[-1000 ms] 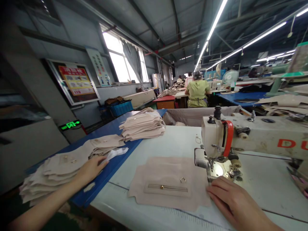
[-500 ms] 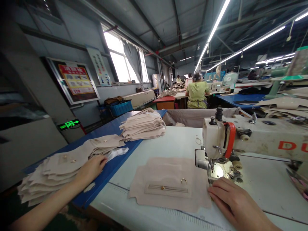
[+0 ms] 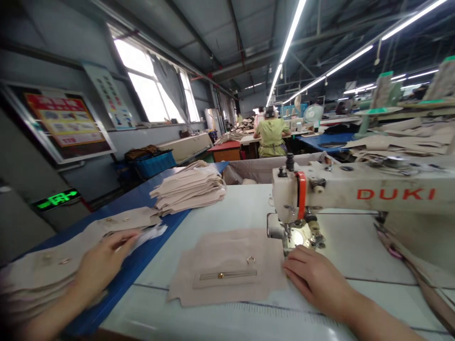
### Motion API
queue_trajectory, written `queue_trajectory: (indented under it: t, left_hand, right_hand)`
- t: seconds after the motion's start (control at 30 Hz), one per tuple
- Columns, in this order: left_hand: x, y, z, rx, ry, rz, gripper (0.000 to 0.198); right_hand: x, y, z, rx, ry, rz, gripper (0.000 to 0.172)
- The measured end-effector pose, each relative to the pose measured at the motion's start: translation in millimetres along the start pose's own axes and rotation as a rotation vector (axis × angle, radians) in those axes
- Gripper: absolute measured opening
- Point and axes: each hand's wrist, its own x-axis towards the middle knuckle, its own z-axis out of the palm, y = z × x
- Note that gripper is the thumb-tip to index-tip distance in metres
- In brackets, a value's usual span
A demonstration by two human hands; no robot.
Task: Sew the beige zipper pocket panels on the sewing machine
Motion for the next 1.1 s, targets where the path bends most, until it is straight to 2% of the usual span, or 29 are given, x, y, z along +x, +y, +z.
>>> queue_trajectory:
  t: [0.1,0.17,0.27,0.37,0.43,0.57,0.67,0.73,0.9,1.03,1.1]
  left_hand:
    - [-15.5,45.9,22.2,-0.17,0.051,0.274,0.029]
    - [-31.0,88.1,41.0,-0.298,0.051,0.523,0.027]
    - [-54.6,157.6,65.5,-0.461,0.035,0.848,0.026]
    - [-67.8,211.2,81.3,-0.535,0.032,0.998,0.03]
    - [-69.3,229.8,87.2,-0.547,0.016,1.036,0.03]
    - [-66.1,236.3,91.6,-0.527,-0.026,1.057,0.03]
    - [-67.7,237.0,94.0,-0.474,0.027,1.064,0.026]
    - [-70.2,242.0,96.7,-0.456,0.064,1.079,0.03]
    - [-65.6,256.4,103.3,-0.585,0.098,1.157,0.028]
    - [-55.2,252.5,107.6,-0.509,0.186,1.29,0.029]
    - [-52.1,247.8,112.7,-0.451,0.182,1.282,0.031]
  right_hand:
    - [4.7,-2.0,-4.2,-0.011,0.003,-0.019,0.025]
    - [6.3,-2.2,-6.5,-0.023,0.086,-0.009,0.022]
    - [6.6,-3.7,-8.7,-0.062,0.137,-0.025,0.032]
    - [6.6,-5.4,-10.4,-0.077,0.176,-0.058,0.029]
    - [7.1,-5.0,-11.4,-0.081,0.214,-0.059,0.021]
    - [8.7,-0.8,-11.6,-0.103,0.257,-0.043,0.026]
    - [10.6,1.3,-9.6,-0.13,0.241,-0.02,0.029]
    - [12.0,1.7,-7.8,-0.142,0.239,-0.012,0.031]
    - [13.1,3.6,-5.4,-0.123,0.3,-0.025,0.032]
    - [10.9,6.5,-5.6,-0.094,0.308,0.01,0.028]
    - [9.5,6.2,-7.3,-0.085,0.257,0.033,0.026]
